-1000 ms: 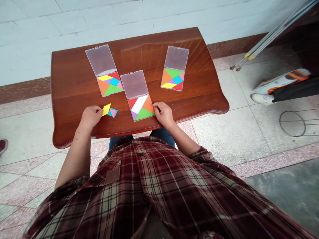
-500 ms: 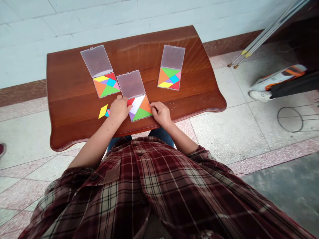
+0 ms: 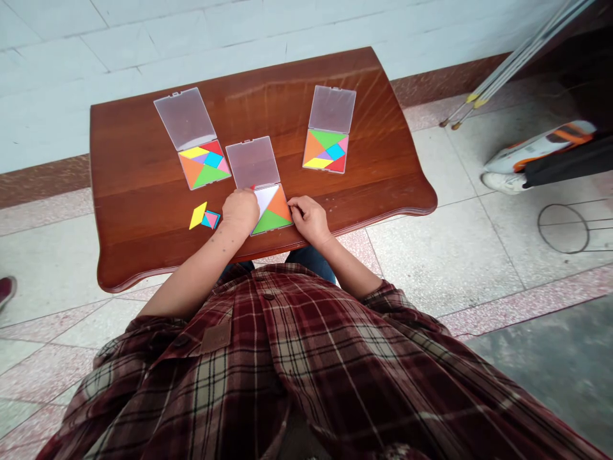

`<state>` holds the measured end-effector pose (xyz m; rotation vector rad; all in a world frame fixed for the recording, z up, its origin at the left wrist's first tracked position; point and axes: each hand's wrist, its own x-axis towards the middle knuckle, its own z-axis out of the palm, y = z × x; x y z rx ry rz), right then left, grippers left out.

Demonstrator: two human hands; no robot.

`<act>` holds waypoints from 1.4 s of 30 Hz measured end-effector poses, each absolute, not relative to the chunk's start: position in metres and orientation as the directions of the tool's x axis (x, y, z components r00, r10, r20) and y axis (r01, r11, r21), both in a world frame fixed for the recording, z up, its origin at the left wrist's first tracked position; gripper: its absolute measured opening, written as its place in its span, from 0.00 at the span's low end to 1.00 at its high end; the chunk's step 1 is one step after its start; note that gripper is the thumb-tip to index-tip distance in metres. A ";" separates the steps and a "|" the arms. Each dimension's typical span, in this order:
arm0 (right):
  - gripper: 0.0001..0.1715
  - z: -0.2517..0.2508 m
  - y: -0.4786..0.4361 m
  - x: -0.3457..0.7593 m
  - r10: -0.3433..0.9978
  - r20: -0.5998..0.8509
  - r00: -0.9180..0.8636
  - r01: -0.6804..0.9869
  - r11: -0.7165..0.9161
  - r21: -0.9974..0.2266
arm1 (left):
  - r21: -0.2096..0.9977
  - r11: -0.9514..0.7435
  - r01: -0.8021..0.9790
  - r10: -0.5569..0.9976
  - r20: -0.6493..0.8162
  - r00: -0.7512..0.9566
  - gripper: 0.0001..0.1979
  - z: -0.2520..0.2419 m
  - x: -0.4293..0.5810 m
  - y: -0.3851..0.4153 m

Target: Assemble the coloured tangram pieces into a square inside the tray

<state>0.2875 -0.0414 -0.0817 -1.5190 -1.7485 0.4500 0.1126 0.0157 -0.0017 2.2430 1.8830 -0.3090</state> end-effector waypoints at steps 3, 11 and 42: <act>0.14 -0.081 -0.042 0.287 0.945 0.327 0.001 0.679 0.239 -0.694 | 0.056 -0.107 0.993 0.957 -0.265 0.118 0.18 -0.001 0.110 0.020; 0.14 -0.080 -0.042 0.287 0.947 0.322 0.003 0.684 0.233 -0.691 | 0.452 0.167 0.876 0.975 -0.208 -0.079 0.08 0.015 0.041 0.033; 0.14 -0.083 -0.041 0.288 0.953 0.302 -0.008 0.706 0.220 -0.673 | 0.250 -0.347 0.904 0.825 -0.377 0.421 0.12 0.007 0.075 -0.009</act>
